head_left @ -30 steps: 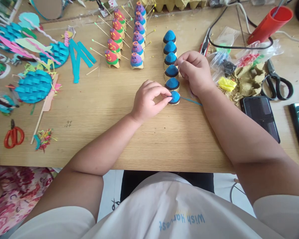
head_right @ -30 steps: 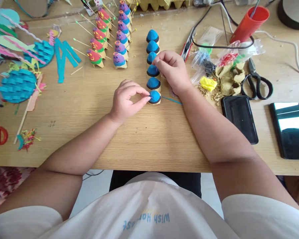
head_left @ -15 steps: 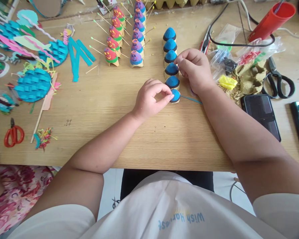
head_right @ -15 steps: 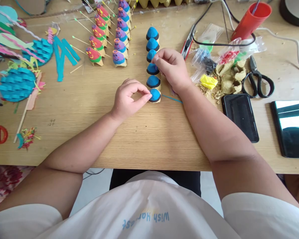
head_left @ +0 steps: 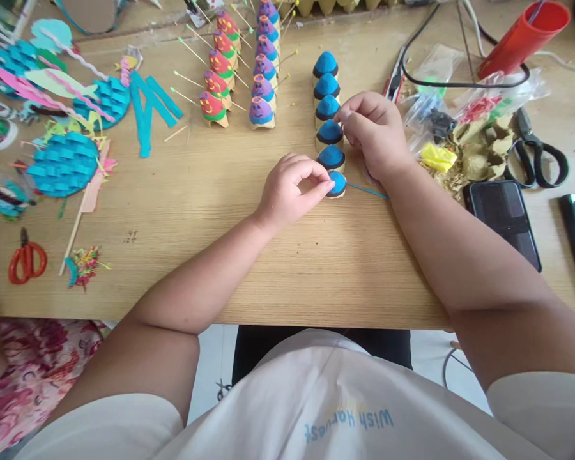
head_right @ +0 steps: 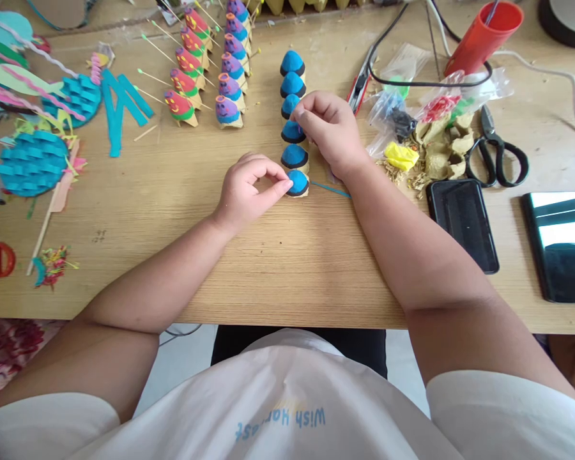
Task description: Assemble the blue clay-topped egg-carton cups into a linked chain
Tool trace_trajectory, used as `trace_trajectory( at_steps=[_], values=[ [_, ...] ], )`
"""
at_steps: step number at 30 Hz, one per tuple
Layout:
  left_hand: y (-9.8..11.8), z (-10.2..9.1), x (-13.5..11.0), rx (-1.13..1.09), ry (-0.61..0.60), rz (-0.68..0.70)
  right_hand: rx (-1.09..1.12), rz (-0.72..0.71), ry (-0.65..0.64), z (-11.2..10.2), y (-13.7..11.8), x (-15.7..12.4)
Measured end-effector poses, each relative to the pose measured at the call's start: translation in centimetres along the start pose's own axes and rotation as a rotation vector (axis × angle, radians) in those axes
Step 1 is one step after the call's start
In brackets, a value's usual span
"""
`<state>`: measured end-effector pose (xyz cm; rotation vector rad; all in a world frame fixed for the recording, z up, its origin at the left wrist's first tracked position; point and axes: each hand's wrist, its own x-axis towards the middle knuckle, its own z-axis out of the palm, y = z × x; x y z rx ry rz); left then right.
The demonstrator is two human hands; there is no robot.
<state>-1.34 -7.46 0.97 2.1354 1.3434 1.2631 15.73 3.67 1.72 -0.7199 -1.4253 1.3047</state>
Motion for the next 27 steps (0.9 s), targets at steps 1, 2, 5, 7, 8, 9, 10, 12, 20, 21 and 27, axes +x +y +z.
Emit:
trace_trajectory(
  at_steps=[1,2,5,7,8,9,10,12,20,21,27],
  values=[
    [0.06,0.02,0.0,-0.009,0.002,-0.003,0.007,0.0,0.001,0.08,-0.06,-0.03],
    [0.1,0.05,0.0,-0.019,0.004,-0.009,0.013,0.002,0.002,0.15,-0.1,-0.05],
    [0.19,0.18,-0.01,-0.052,0.02,-0.051,0.033,0.003,0.01,0.22,-0.07,0.01],
    [0.17,0.29,-0.01,-0.085,0.032,-0.098,0.042,-0.005,0.009,0.17,0.05,0.08],
    [0.13,0.35,-0.01,-0.111,0.035,-0.12,0.04,-0.01,0.004,0.12,0.13,0.1],
    [0.06,0.4,-0.01,-0.143,0.038,-0.14,0.035,-0.011,-0.003,0.08,0.21,0.12],
    [-0.04,0.45,0.0,-0.18,0.039,-0.159,0.03,-0.019,-0.008,0.03,0.28,0.12],
    [-0.27,0.53,0.02,-0.262,0.041,-0.197,0.02,-0.033,-0.017,-0.07,0.38,0.13],
    [-0.47,0.52,0.03,-0.362,0.037,-0.207,-0.058,0.005,-0.041,-0.42,0.18,0.18],
    [-0.41,0.5,0.04,-0.356,0.034,-0.199,-0.069,0.013,-0.034,-0.41,0.13,0.17],
    [-0.27,0.53,0.16,-0.334,0.023,-0.195,-0.081,0.03,-0.021,-0.24,-0.15,0.13]
  ],
)
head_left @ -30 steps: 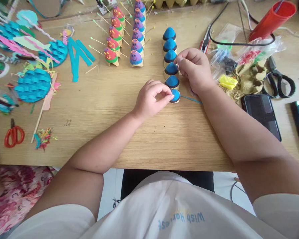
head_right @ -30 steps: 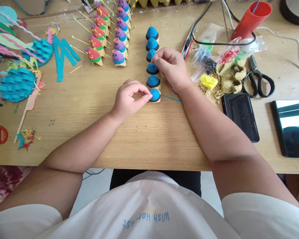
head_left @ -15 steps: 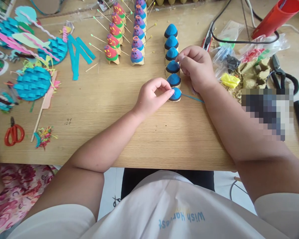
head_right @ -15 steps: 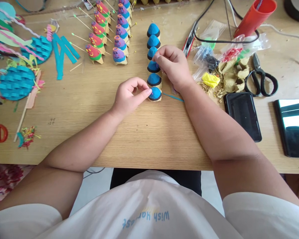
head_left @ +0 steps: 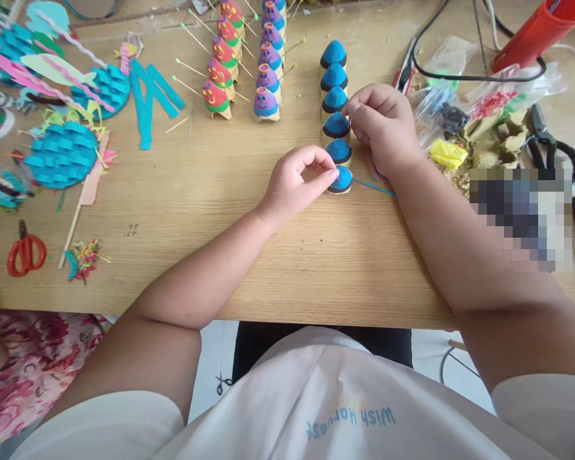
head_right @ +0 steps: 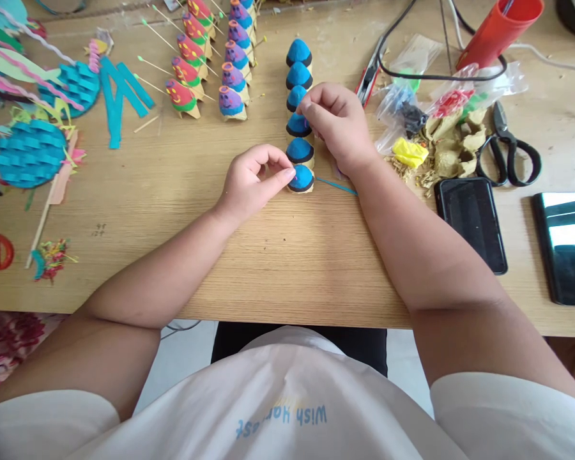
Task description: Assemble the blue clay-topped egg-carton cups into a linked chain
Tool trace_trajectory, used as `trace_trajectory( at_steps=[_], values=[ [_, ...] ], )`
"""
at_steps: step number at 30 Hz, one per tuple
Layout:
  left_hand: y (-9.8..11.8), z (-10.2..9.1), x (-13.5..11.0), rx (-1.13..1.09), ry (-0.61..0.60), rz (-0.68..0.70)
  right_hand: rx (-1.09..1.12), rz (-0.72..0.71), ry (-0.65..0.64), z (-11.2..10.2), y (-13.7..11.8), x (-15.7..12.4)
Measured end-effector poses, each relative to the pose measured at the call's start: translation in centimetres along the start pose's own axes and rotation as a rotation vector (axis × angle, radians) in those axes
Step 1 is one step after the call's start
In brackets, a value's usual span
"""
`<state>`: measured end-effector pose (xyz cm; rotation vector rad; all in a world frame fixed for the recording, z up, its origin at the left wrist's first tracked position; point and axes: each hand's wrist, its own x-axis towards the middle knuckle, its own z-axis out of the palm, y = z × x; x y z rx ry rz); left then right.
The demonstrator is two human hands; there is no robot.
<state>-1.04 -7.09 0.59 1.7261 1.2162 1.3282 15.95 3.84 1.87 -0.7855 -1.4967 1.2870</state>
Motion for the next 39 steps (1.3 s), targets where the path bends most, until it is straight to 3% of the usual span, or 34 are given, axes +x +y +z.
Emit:
trace_trajectory(
  at_steps=[29,39],
  values=[
    [0.2,0.5,0.3,0.006,0.05,-0.064,-0.069,0.046,0.022,0.1,-0.2,-0.1],
    [0.7,-0.4,-0.1,0.104,-0.047,0.022,-0.005,0.024,0.006,0.1,-0.2,-0.2]
  ],
)
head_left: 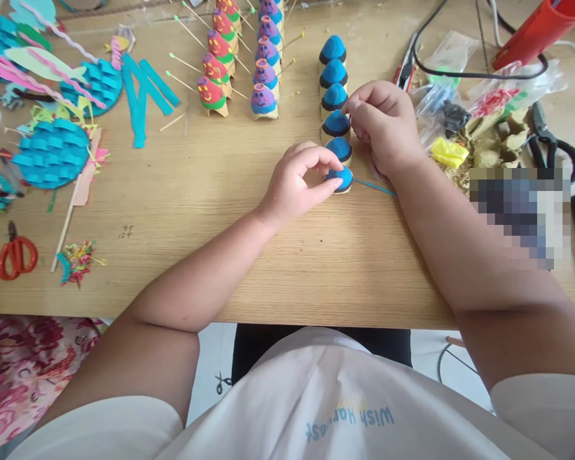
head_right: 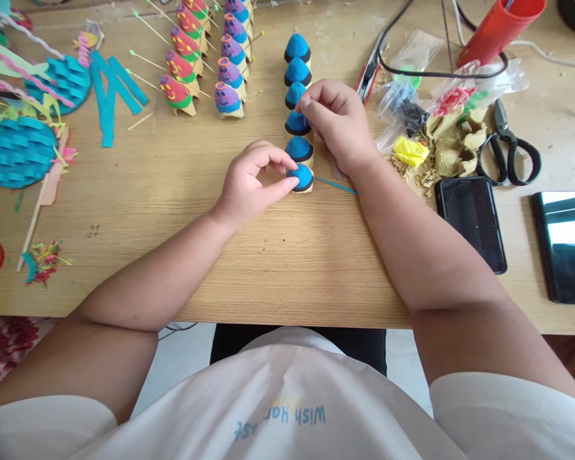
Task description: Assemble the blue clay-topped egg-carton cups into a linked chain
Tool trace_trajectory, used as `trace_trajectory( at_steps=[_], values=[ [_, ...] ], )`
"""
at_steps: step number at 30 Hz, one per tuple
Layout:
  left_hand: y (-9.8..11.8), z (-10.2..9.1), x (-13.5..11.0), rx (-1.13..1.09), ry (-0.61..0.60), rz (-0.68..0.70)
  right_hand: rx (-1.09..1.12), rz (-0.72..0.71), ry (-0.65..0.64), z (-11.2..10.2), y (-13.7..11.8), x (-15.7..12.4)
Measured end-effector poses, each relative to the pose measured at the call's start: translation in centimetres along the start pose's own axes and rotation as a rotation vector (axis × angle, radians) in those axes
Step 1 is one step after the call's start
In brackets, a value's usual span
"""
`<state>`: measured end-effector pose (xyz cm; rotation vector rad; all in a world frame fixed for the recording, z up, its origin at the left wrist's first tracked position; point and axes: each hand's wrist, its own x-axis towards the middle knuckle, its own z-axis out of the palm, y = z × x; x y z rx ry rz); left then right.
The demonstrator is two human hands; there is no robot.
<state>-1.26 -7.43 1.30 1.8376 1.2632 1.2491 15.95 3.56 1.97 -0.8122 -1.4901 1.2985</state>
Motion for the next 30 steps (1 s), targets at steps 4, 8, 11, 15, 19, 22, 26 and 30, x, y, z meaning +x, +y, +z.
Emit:
trace_trajectory(
  at_steps=[4,8,11,15,19,22,26,30],
  values=[
    [0.1,0.2,0.0,0.02,0.009,-0.004,0.031,-0.006,0.011,0.1,-0.1,-0.1],
    [0.1,0.2,0.0,-0.028,0.034,-0.016,0.07,-0.029,0.002,0.1,0.0,0.0],
    [-0.3,0.1,0.1,-0.082,0.087,-0.037,0.075,-0.074,0.015,0.2,0.1,-0.1],
    [-1.0,0.2,0.3,-0.091,0.161,-0.04,-0.046,-0.073,-0.008,0.3,-0.5,-0.4],
    [-1.1,0.3,0.3,-0.077,0.199,-0.016,-0.134,-0.072,-0.024,0.4,-1.1,-1.0],
    [-1.0,0.3,0.3,-0.084,0.222,-0.051,-0.156,-0.073,-0.031,0.4,-1.3,-1.3],
    [-0.9,0.2,0.4,-0.111,0.25,-0.145,-0.08,-0.03,-0.04,0.0,-1.4,-1.1],
    [-1.1,0.2,0.3,-0.114,0.238,-0.154,0.067,0.053,-0.033,-0.6,-1.4,-0.8]
  ],
)
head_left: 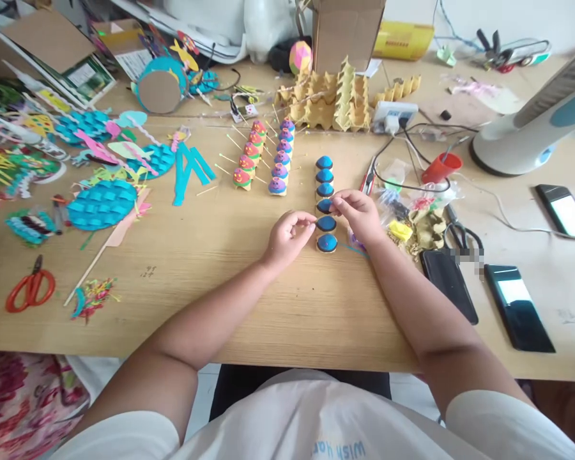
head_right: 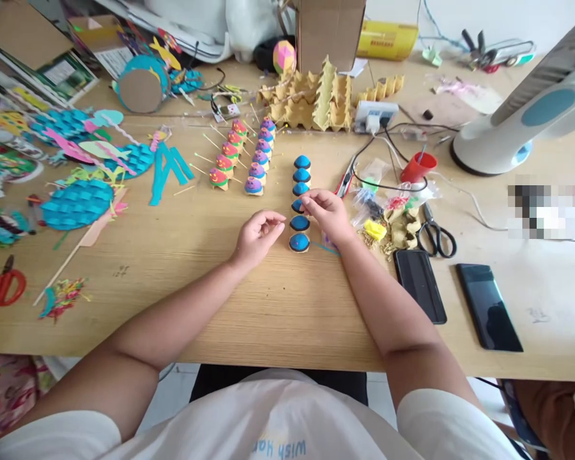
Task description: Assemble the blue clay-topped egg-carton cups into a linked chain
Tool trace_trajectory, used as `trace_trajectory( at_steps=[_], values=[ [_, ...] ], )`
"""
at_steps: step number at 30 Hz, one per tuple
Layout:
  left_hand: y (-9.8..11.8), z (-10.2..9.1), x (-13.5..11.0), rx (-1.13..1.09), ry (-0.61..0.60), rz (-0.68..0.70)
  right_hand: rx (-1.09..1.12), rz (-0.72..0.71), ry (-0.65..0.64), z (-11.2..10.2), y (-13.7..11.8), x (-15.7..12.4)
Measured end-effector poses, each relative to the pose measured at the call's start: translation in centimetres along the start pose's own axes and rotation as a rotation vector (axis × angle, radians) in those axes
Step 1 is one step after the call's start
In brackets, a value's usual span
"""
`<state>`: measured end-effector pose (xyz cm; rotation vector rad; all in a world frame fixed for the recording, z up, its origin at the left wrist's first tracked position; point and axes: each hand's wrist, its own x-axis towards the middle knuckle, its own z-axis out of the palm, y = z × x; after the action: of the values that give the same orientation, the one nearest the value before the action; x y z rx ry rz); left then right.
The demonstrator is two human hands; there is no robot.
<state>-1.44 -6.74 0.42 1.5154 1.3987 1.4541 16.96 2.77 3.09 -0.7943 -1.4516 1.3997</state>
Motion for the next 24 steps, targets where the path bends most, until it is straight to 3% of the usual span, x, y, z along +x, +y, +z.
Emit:
trace_trajectory(
  at_steps=[6,10,15,20,24],
  values=[
    [0.7,0.3,0.1,-0.047,0.071,-0.133,0.214,0.09,-0.022,-0.7,0.8,0.3],
    [1.9,1.4,2.4,-0.065,0.016,-0.095,0.365,0.168,-0.03,-0.7,0.8,0.5],
    [2.3,3.6,5.1,-0.178,0.074,-0.102,0.462,0.217,-0.044,-1.0,0.6,0.6],
    [0.9,4.3,4.8,-0.141,0.1,-0.013,0.514,0.225,-0.037,-1.0,0.5,0.5],
    [-0.2,4.1,4.6,-0.068,0.093,0.143,0.52,0.197,-0.045,-0.8,0.6,0.6]
  ],
)
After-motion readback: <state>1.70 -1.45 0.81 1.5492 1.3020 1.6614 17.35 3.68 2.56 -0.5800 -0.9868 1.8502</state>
